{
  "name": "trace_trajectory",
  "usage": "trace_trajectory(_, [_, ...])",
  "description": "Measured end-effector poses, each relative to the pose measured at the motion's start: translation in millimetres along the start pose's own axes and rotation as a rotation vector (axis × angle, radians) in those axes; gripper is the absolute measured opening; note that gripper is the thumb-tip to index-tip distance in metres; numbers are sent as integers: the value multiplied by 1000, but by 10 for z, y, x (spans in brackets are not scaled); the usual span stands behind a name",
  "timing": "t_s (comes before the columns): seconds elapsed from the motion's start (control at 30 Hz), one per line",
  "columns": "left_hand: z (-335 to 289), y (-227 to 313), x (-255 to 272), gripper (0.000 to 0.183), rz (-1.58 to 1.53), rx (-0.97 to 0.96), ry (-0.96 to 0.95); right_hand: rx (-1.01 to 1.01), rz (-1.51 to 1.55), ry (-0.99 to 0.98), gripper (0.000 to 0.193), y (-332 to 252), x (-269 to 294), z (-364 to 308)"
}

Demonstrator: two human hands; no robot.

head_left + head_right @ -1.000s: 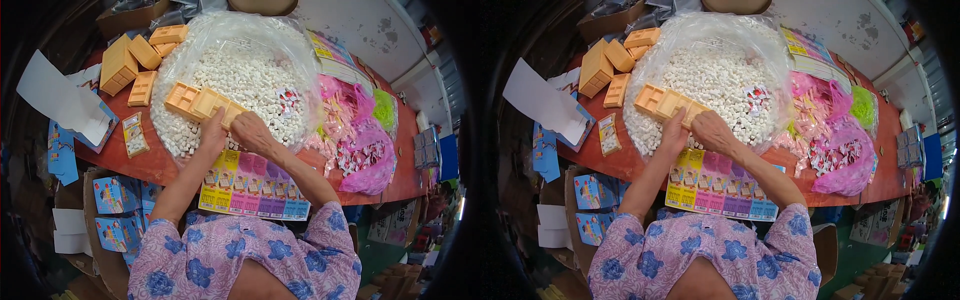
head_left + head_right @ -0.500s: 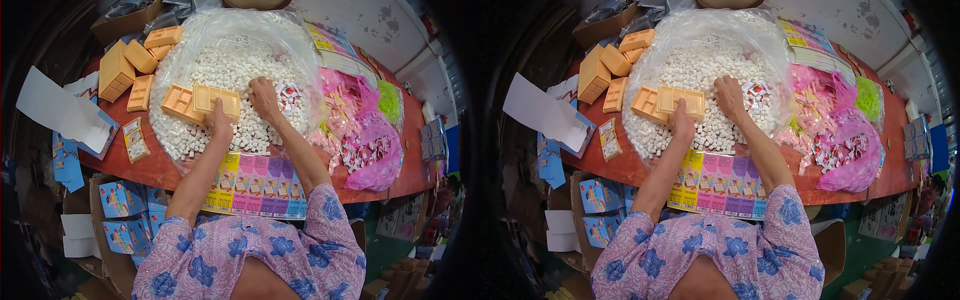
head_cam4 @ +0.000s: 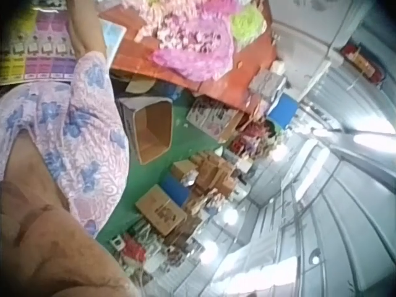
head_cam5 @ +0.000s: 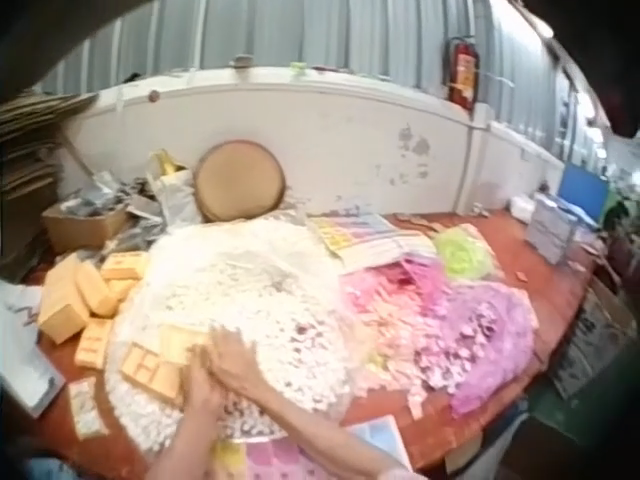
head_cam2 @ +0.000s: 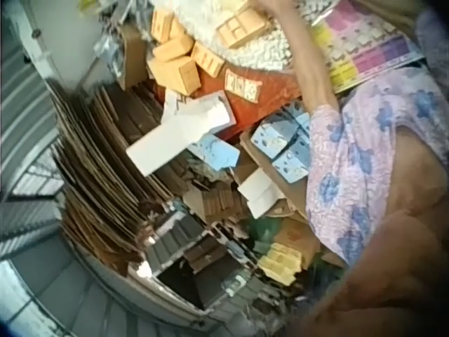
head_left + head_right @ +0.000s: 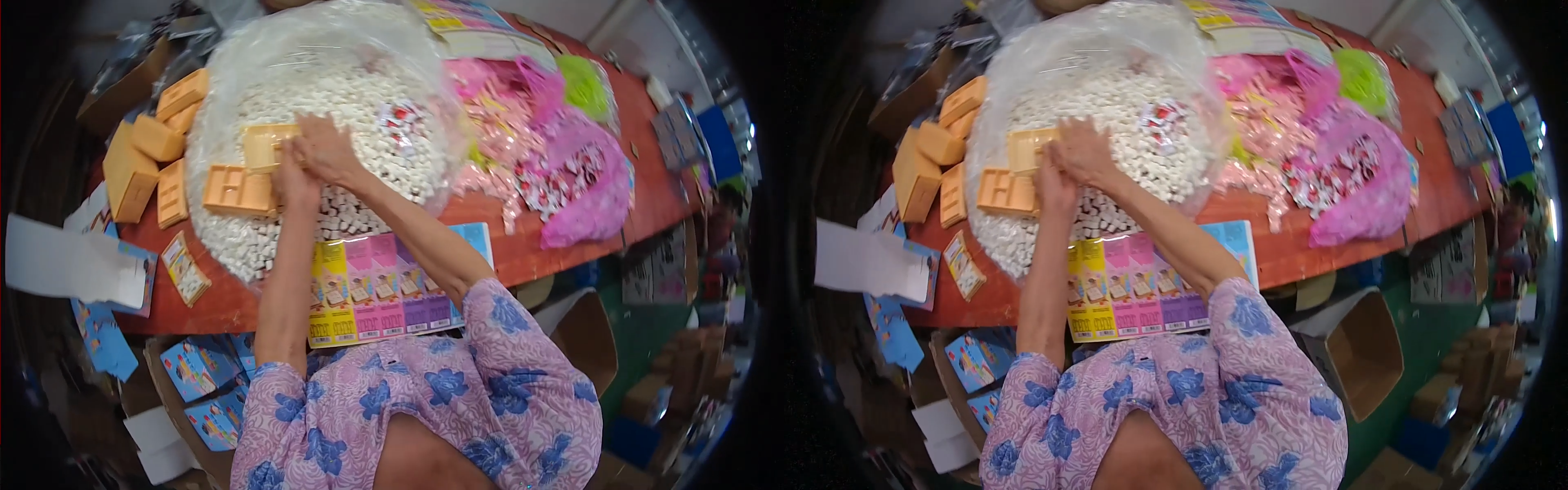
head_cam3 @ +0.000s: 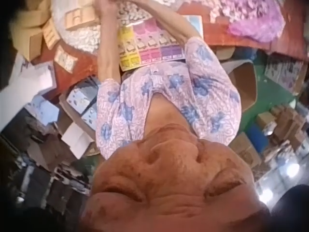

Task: Packing small white plastic components into yellow plastic trays, labeling them, and organizing them into cardboard boxes.

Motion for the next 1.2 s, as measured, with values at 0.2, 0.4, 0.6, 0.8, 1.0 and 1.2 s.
trace_trajectory(0.2, [145,-187,-26,32,-349,204,-441,21,-209,115,59,-67,212,-158])
trace_trajectory(0.4, [-57,-62,-94,31,-201,170,-166,206,2,314,24,249,764,-939])
trace_trajectory(0.6, [-96,-4,28,33,-192,215,-122,-242,-482,323,20,1221,1518,-1888])
trace_trajectory(0.8, [-227,-4,-124,33,-207,274,-250,-619,-314,104,20,2107,1587,-2029])
trace_trajectory(1.0, [-184,51,32,33,-103,274,-179,-582,265,256,18,1943,1794,-1981])
trace_trajectory(1.2, [-135,-69,-41,36,-40,233,-349,-218,-115,243,12,1162,1715,-1356])
Point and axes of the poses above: each hand's wrist, its own z-axis towards the middle knuckle, its own x-axis out of the back of the hand, y = z × x, the point moved 5 cm from there along z, towards the middle knuckle, and after that the axes turned 13 degrees about -y, right-handed, at the moved point
